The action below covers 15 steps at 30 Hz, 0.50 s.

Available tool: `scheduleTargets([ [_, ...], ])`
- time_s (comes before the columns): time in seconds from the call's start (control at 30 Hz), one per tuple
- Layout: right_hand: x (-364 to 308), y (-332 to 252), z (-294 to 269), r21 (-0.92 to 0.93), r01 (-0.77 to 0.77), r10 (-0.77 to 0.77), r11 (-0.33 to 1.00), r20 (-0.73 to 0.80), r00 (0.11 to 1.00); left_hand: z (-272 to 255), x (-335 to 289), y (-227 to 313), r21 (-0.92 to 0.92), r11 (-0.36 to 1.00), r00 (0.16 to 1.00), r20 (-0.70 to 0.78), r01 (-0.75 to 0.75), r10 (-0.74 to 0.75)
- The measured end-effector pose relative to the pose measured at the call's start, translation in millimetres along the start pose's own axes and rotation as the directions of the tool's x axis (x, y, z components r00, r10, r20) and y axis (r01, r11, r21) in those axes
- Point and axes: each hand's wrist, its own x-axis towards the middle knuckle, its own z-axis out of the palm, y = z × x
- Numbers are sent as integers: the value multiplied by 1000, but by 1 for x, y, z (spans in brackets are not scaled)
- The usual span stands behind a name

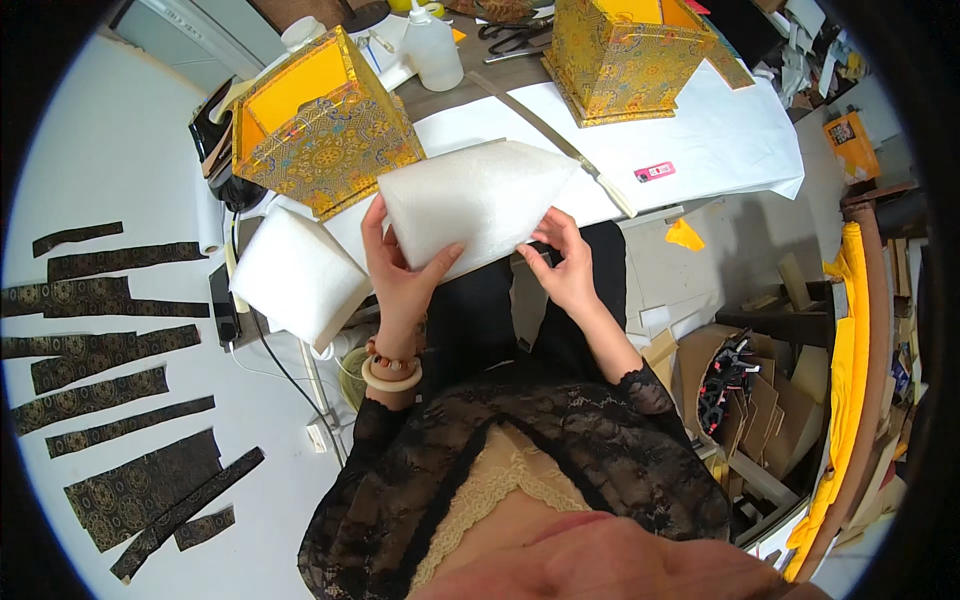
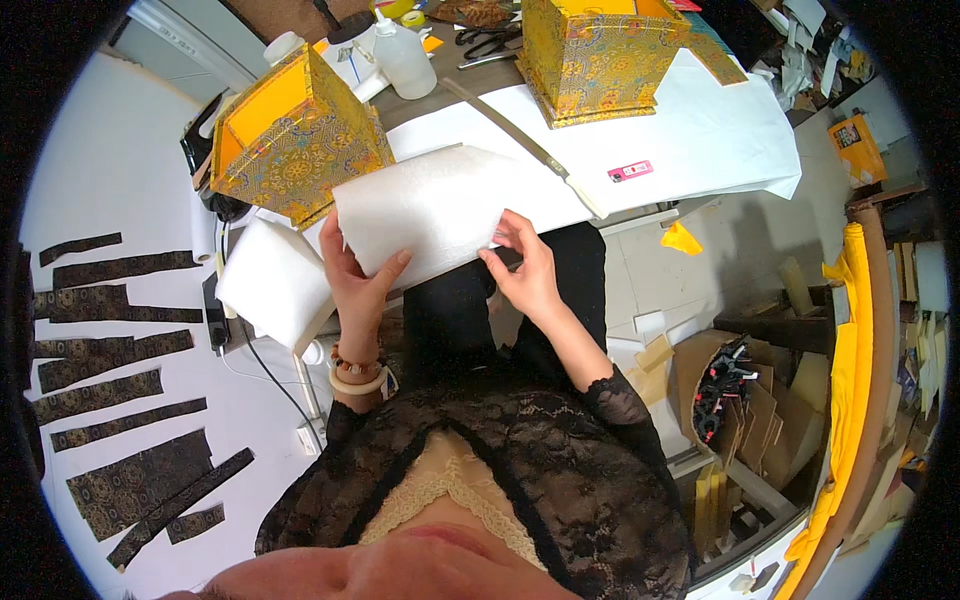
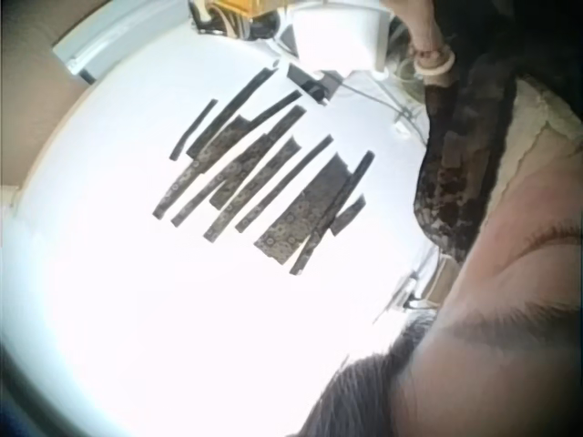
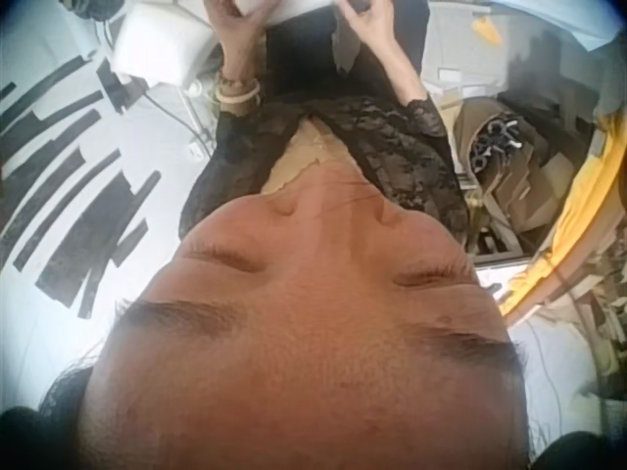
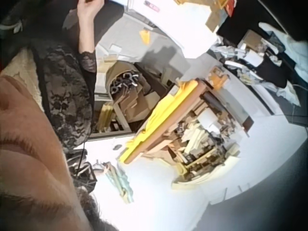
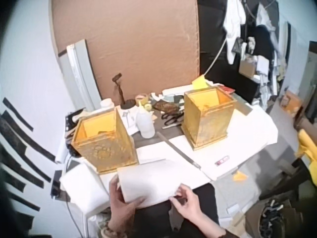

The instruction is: The person cuts a white foam sheet into smaller rectangular pieces using a craft knife. They repeatedly measure, score, and separate the foam, then stack the cut pieces on the table.

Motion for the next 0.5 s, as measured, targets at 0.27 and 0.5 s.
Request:
scheduleTargets([
  [0.27,4,-18,-9,73,110,-116,991,76,990,-2,-2,29,89,987,990,53,-136,132],
  [0.5,13,-42,-35,72,78,-75,994,-46,996,5,-4,47,46,999,1000,26,-12,10],
])
